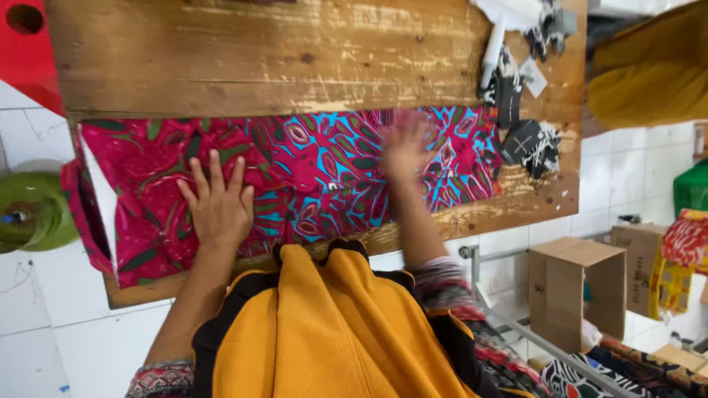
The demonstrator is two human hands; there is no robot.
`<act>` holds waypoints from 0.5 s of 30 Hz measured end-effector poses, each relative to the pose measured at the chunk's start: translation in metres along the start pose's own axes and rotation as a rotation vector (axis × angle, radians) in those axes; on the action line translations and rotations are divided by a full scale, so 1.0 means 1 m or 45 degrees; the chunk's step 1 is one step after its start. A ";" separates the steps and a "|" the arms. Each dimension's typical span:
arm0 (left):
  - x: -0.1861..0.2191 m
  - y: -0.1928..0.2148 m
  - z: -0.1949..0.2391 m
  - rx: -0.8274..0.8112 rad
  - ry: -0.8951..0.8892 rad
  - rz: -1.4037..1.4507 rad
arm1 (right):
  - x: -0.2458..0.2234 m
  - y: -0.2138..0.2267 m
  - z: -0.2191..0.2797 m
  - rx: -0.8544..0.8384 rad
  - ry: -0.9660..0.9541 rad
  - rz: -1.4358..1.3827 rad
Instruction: The person folds a colorful patterned shirt on a wooden table using a white paper template to guide the folds. After folding, the person attaches a black tag to the folded shirt.
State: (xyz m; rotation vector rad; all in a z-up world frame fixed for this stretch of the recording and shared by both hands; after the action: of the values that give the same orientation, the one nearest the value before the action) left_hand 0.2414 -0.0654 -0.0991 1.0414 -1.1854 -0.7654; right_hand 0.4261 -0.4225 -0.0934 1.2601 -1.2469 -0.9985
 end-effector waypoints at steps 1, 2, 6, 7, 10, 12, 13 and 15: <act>-0.005 -0.001 -0.001 -0.010 -0.002 -0.007 | 0.043 0.020 -0.009 0.220 0.080 -0.245; -0.009 0.002 -0.002 -0.020 -0.004 -0.015 | 0.099 -0.012 -0.003 -0.411 -0.161 0.323; 0.017 0.017 0.001 0.033 -0.004 0.051 | 0.195 -0.020 0.031 -0.097 -0.136 -0.222; 0.035 0.012 0.000 -0.018 -0.045 0.039 | 0.211 -0.027 0.043 -0.148 -0.143 -0.241; 0.077 0.005 -0.011 -0.139 -0.111 -0.080 | 0.223 -0.030 0.030 -0.238 -0.237 -0.205; 0.077 0.010 -0.007 -0.151 -0.139 -0.146 | 0.182 -0.009 0.015 -0.136 -0.162 -0.346; 0.073 0.018 -0.004 -0.109 -0.170 -0.131 | 0.161 0.018 0.010 -0.002 -0.075 -0.509; 0.038 0.050 -0.001 0.041 -0.040 -0.110 | 0.078 0.058 0.009 0.091 0.361 -0.849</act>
State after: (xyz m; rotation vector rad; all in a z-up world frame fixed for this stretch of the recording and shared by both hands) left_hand 0.2486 -0.0814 -0.0391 1.1165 -1.1888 -0.8348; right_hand 0.4196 -0.4951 -0.0287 1.8607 -0.6476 -1.1845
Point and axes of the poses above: each hand's wrist, its own z-axis away from the middle knuckle, its own y-axis out of the back of the hand, x = y × z, the point moved 8 cm from there along -z, towards the middle knuckle, and after that the axes turned 2 degrees about y, right-handed, at the moved point
